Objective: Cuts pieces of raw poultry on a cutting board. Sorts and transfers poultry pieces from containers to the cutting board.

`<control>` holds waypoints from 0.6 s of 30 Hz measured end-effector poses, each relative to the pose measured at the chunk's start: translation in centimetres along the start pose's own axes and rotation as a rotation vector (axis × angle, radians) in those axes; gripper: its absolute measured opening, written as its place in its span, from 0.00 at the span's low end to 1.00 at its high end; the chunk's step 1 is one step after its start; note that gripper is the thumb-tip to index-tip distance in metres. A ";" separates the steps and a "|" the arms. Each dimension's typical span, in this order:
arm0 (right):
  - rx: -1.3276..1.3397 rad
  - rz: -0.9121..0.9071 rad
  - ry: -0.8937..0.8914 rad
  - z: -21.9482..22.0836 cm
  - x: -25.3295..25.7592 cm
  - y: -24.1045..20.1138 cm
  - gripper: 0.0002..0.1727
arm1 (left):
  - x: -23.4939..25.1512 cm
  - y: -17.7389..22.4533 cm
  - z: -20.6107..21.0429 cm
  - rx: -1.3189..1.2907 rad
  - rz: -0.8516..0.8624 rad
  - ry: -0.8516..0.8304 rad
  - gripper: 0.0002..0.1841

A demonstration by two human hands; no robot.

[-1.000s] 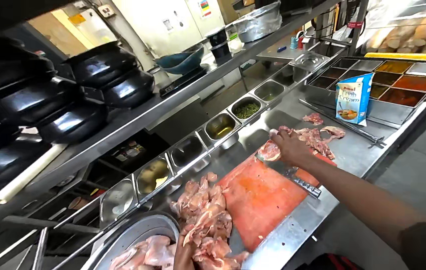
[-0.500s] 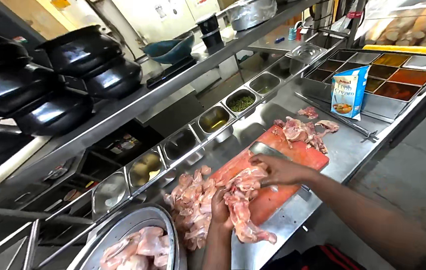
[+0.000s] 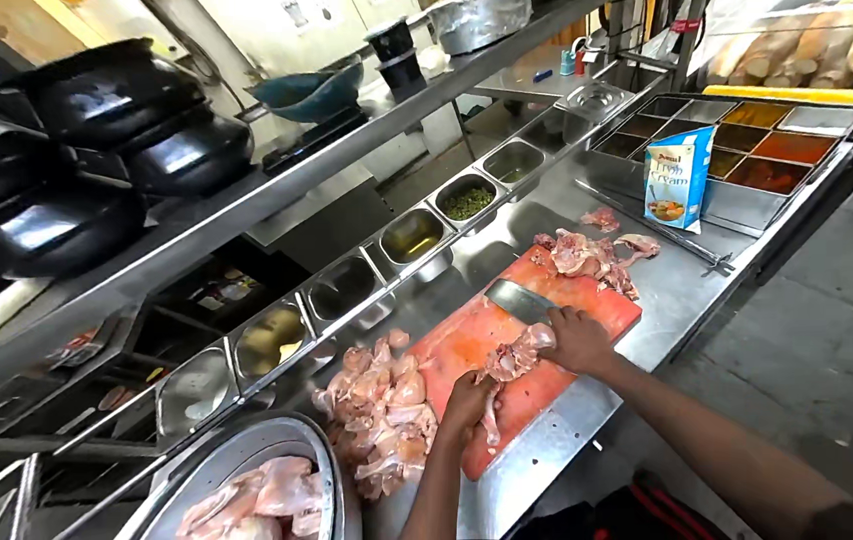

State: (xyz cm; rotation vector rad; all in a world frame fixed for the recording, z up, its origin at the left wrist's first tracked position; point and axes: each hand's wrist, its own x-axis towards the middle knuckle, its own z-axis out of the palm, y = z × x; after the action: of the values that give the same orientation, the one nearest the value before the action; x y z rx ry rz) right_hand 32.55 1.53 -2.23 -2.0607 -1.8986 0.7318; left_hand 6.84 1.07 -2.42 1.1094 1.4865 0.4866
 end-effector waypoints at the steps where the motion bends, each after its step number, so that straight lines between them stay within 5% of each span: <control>1: -0.073 0.016 -0.011 0.0 -0.6 0.6 0.49 | 0.0 -0.4 0.0 0.034 0.002 0.010 0.18; 6: -0.057 0.103 -0.177 -1.2 -2.1 2.8 0.30 | -0.9 -0.9 0.6 -0.047 -0.027 0.039 0.18; 12: -0.106 0.008 -0.308 -1.3 -0.9 3.9 0.33 | -2.4 -1.9 1.4 -0.424 -0.171 0.033 0.22; 18: -0.120 0.044 -0.222 -4.2 -0.7 5.1 0.20 | -5.1 -2.0 2.2 -0.910 -0.212 0.064 0.19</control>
State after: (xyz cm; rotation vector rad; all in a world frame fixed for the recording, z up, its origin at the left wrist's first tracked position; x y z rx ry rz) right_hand 39.05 0.88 -1.12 -2.1784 -2.0667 0.9114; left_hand 7.57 -4.77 -1.92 0.2194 1.1947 0.9266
